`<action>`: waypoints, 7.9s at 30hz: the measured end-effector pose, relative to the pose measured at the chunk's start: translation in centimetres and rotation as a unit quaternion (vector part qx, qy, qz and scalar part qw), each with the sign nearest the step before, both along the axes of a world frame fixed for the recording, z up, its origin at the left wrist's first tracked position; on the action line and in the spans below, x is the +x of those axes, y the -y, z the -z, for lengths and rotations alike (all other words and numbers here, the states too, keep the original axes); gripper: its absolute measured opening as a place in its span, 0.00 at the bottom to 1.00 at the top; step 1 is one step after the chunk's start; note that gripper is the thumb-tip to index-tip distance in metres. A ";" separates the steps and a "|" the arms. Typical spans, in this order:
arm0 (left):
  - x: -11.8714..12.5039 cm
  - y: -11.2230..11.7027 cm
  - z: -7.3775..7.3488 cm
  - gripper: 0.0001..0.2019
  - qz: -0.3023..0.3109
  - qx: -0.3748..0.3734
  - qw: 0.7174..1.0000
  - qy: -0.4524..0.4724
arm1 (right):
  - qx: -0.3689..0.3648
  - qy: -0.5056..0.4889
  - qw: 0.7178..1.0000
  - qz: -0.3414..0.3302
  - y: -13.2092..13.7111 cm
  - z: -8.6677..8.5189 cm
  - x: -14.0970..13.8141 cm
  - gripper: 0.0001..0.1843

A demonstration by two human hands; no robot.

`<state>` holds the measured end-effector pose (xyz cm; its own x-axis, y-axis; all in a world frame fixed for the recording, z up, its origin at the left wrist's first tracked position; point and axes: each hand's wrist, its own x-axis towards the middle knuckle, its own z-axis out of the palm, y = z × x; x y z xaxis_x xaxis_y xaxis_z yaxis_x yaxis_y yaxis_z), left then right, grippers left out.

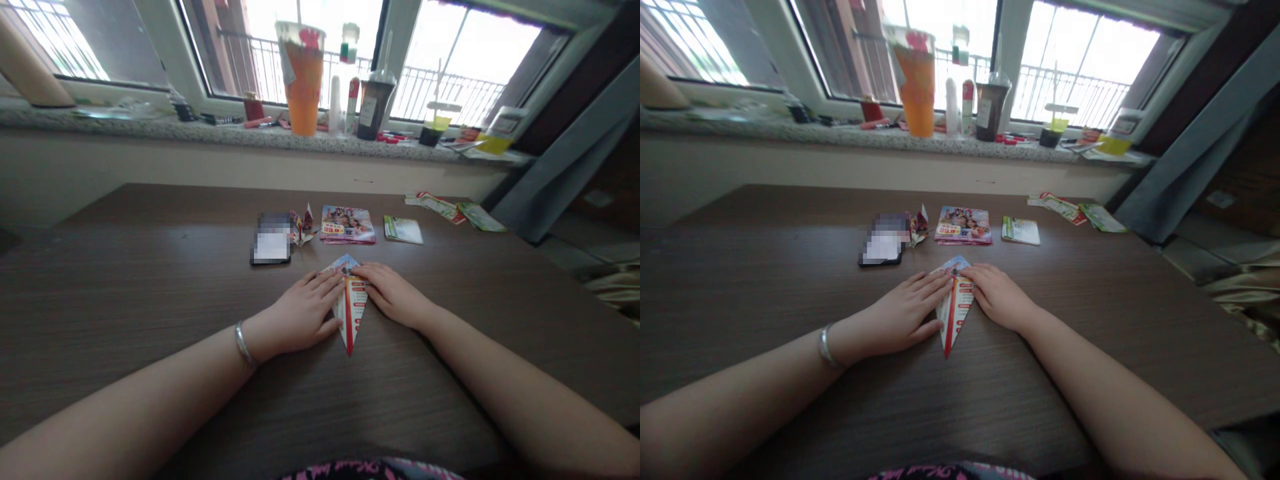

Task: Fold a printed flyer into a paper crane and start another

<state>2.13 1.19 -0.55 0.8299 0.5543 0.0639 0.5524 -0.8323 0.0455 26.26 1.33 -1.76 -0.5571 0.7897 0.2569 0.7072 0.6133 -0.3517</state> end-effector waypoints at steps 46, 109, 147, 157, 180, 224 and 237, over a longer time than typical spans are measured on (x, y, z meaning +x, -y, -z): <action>0.4 -1.2 -0.2 0.26 -0.026 0.028 0.996 0.087 | -0.043 -0.193 0.980 0.023 0.1 -1.4 0.9 0.17; 0.2 -0.7 -5.8 0.15 -0.077 -0.023 0.993 -0.091 | -0.038 0.115 0.990 -0.065 1.4 -6.1 1.2 0.31; -0.5 -3.8 -3.6 0.14 -0.202 -0.063 0.973 0.094 | -0.107 -0.032 0.975 0.192 -0.4 -4.0 0.6 0.19; -0.3 -3.7 -2.9 0.20 -0.176 -0.057 0.976 0.119 | -0.050 0.016 0.982 0.182 -0.1 -3.9 -0.2 0.21; -0.2 -3.0 -2.6 0.21 -0.209 0.004 0.977 0.047 | -0.043 0.029 0.987 0.151 0.3 -3.5 0.0 0.28; -1.1 -3.6 -0.8 0.20 0.095 -0.026 0.984 0.147 | 0.066 0.058 0.995 -0.055 1.2 -2.0 0.2 0.09; -0.9 -2.5 -1.7 0.28 0.104 -0.043 0.985 0.128 | 0.089 0.080 0.990 -0.080 1.4 -1.8 -0.3 0.12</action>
<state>1.19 3.70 1.18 0.8887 0.3873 0.2453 0.3325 -0.9129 0.2367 25.94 -0.02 0.06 -0.7155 0.6384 0.2836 0.6342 0.7639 -0.1195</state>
